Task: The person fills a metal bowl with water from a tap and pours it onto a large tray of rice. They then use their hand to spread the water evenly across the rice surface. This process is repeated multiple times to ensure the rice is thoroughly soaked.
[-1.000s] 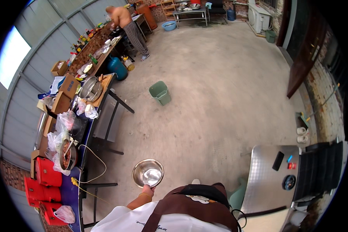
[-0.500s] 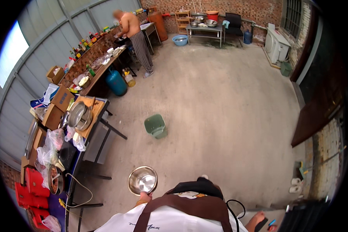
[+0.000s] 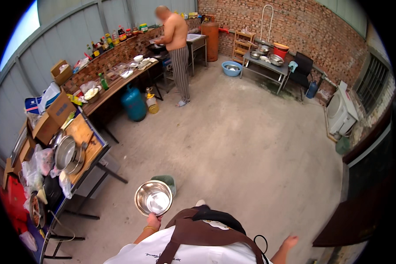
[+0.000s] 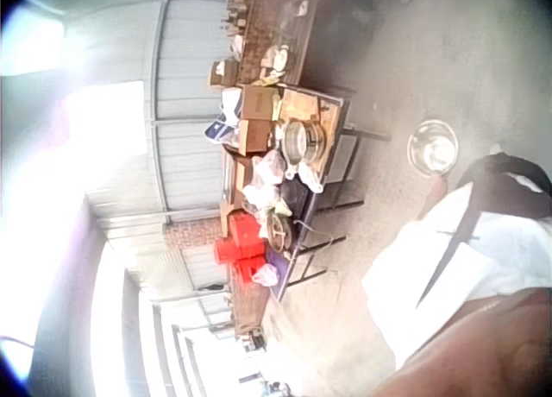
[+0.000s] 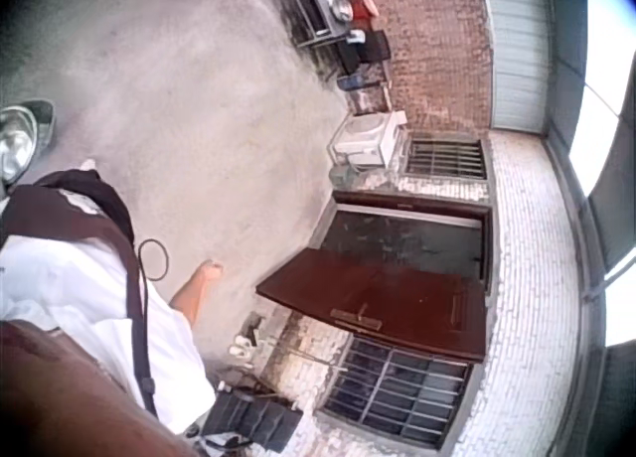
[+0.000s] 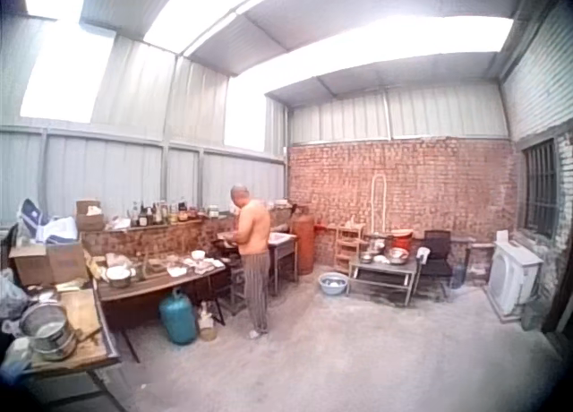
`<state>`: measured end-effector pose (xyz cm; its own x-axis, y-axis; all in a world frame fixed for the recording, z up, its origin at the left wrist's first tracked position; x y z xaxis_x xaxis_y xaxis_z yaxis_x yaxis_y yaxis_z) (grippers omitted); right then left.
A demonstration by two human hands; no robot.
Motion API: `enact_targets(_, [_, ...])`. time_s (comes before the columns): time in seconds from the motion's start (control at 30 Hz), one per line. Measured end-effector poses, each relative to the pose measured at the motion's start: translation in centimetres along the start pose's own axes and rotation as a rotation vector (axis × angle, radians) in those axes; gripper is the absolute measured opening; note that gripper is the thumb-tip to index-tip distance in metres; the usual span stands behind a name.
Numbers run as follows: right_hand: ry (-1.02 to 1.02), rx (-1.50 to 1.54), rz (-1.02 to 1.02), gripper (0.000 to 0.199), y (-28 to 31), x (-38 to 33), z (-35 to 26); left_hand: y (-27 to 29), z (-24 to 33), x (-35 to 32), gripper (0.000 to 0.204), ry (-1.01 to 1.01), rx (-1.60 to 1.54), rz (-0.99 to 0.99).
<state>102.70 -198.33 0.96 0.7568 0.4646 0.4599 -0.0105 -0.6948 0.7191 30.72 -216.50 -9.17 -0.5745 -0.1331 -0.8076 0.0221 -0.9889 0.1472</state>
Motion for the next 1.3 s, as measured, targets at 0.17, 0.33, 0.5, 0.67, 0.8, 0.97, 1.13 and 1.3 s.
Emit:
enact_targets(0.17, [-0.239,-0.473,-0.128,0.020,-4.0,-2.0,-0.6,-21.9,5.1,-4.9,0.021,0.021,0.153,-0.054])
enact_targets(0.33, [-0.392,-0.635,-0.339,0.021,-12.7,-3.6,-6.5,-45.8,8.9,-9.5,0.016,0.037,0.256,-0.276])
enact_targets(0.5, [-0.331,-0.628,-0.583,0.023,-28.9,-0.1,-16.3,-63.3,12.4,-11.9,0.014,-0.024,0.275,-0.344])
enact_targets(0.67, [-0.218,-0.484,-0.682,0.024,-50.1,11.0,-27.5,-76.9,17.4,-16.2,0.014,-0.063,0.254,-0.264])
enact_targets(0.8, [-0.148,-0.048,-0.537,0.033,-65.6,21.3,-49.1,-88.5,22.0,-15.0,0.016,-0.019,0.290,-0.327])
enact_targets(0.97, [0.073,0.181,-0.482,0.034,-76.1,29.0,-75.5,-101.2,29.3,-12.4,0.017,-0.095,0.284,-0.311])
enact_targets(1.13, [0.134,-0.043,-0.510,0.040,-83.8,28.1,-81.2,-117.4,35.3,-8.6,0.016,-0.030,0.295,-0.338])
enact_targets(1.3, [0.025,-0.529,-0.795,0.028,-92.7,21.3,-78.1,-131.6,42.5,-8.8,0.016,-0.028,0.281,-0.274])
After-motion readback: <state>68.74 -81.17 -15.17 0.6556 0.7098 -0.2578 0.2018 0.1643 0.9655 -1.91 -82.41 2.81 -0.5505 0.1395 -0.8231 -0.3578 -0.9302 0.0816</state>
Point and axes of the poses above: each hand's wrist, its own x-axis towards the middle knuckle, its own y-axis out of the back of the hand, z = x × y, the point moved 3 cm from there along x, towards the middle knuckle, and after that the axes turned 14 degrees about z, right-handed, at the moved point
